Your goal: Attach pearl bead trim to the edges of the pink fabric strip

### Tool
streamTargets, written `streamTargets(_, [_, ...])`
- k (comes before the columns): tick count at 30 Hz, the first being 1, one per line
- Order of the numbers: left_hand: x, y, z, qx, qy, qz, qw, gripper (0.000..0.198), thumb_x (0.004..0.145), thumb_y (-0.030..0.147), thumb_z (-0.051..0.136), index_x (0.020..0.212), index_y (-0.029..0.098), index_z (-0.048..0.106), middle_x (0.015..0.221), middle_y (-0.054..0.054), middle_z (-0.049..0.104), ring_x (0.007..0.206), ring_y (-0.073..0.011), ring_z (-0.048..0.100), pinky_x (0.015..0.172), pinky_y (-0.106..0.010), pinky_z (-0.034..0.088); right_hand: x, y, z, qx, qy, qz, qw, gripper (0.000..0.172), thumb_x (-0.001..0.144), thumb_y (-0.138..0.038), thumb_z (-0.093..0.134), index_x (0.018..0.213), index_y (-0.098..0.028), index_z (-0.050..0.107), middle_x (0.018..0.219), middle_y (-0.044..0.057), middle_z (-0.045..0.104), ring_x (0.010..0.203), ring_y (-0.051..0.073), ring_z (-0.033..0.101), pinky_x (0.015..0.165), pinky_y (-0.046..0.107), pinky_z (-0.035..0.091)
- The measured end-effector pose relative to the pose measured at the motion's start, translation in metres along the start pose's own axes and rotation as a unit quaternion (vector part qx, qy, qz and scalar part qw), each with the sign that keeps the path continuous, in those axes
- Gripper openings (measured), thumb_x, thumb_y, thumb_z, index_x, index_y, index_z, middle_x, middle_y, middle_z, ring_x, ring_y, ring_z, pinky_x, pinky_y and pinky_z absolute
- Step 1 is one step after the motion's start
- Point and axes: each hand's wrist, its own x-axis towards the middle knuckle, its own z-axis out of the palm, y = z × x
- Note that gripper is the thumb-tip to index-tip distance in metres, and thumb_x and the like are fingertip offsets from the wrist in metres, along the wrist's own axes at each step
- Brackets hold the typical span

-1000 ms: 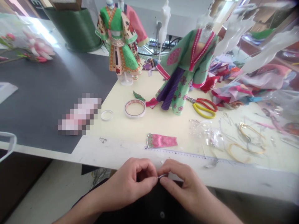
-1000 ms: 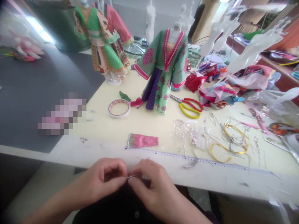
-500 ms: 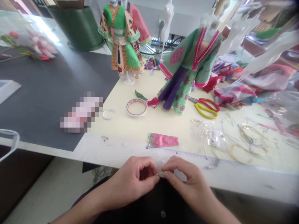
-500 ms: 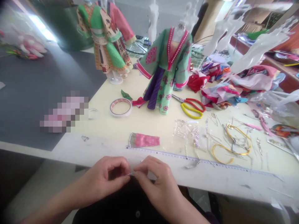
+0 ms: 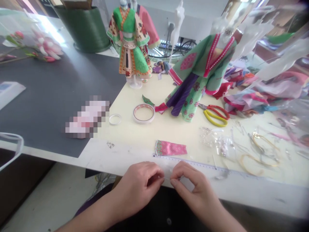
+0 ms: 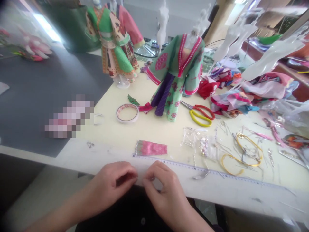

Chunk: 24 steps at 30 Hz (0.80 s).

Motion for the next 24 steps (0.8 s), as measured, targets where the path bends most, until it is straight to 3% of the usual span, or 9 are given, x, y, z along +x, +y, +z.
streamTargets(5, [0.001,-0.005,0.0,0.11,0.09,0.138,0.98,0.014,0.087,0.01,0.048,0.081,0.015,0.059,0.07,-0.001,0.059,0.064,-0.0136,0.052,0.059,-0.026,0.042,0.005,0.001,0.003,-0.027,0.015,-0.019,0.999,0.013,0.083,-0.012,0.051,0.072,-0.019,0.053,0.074,-0.001,0.053,0.071,0.012,0.052,0.067,0.026,0.042])
streamTargets(9, [0.003,-0.007,-0.002,0.16,0.107,0.184,0.964,0.017,0.087,0.007,0.046,0.079,0.014,0.059,0.064,-0.002,0.055,0.06,-0.0141,0.049,0.057,-0.028,0.042,0.009,0.0,0.003,-0.055,0.033,-0.034,0.997,0.014,0.085,-0.015,0.051,0.072,-0.019,0.052,0.074,-0.001,0.053,0.071,0.013,0.051,0.066,0.027,0.041])
streamTargets(11, [0.004,-0.01,-0.004,0.129,0.114,0.164,0.971,0.013,0.087,0.01,0.049,0.086,0.014,0.06,0.07,-0.002,0.059,0.064,-0.0139,0.053,0.061,-0.027,0.045,0.011,-0.001,0.002,-0.061,0.032,-0.035,0.997,0.014,0.086,-0.016,0.051,0.072,-0.019,0.052,0.073,-0.001,0.053,0.071,0.013,0.051,0.067,0.028,0.041])
streamTargets(17, [0.004,-0.017,-0.014,0.042,0.131,0.005,0.99,0.022,0.087,0.021,0.054,0.108,0.024,0.058,0.075,0.003,0.063,0.066,-0.0108,0.058,0.065,-0.023,0.048,0.024,-0.006,-0.006,-0.051,0.031,0.002,0.998,0.015,0.087,-0.019,0.051,0.072,-0.019,0.054,0.074,-0.001,0.055,0.072,0.013,0.052,0.067,0.027,0.042])
streamTargets(20, [0.005,-0.018,-0.018,0.04,0.126,0.003,0.991,0.02,0.088,0.023,0.052,0.106,0.023,0.059,0.076,0.002,0.063,0.067,-0.0115,0.059,0.065,-0.023,0.049,0.033,-0.007,-0.011,-0.032,0.046,0.018,0.998,0.015,0.086,-0.023,0.053,0.073,-0.019,0.058,0.072,-0.001,0.057,0.069,0.013,0.052,0.065,0.027,0.042])
streamTargets(24, [0.009,-0.022,-0.018,0.082,0.151,0.064,0.983,0.017,0.087,0.019,0.052,0.102,0.018,0.06,0.081,-0.002,0.064,0.075,-0.0145,0.059,0.07,-0.028,0.05,0.046,-0.006,-0.017,0.028,0.053,0.075,0.995,0.018,0.085,-0.035,0.056,0.085,-0.02,0.066,0.074,0.001,0.06,0.066,0.014,0.052,0.061,0.027,0.042])
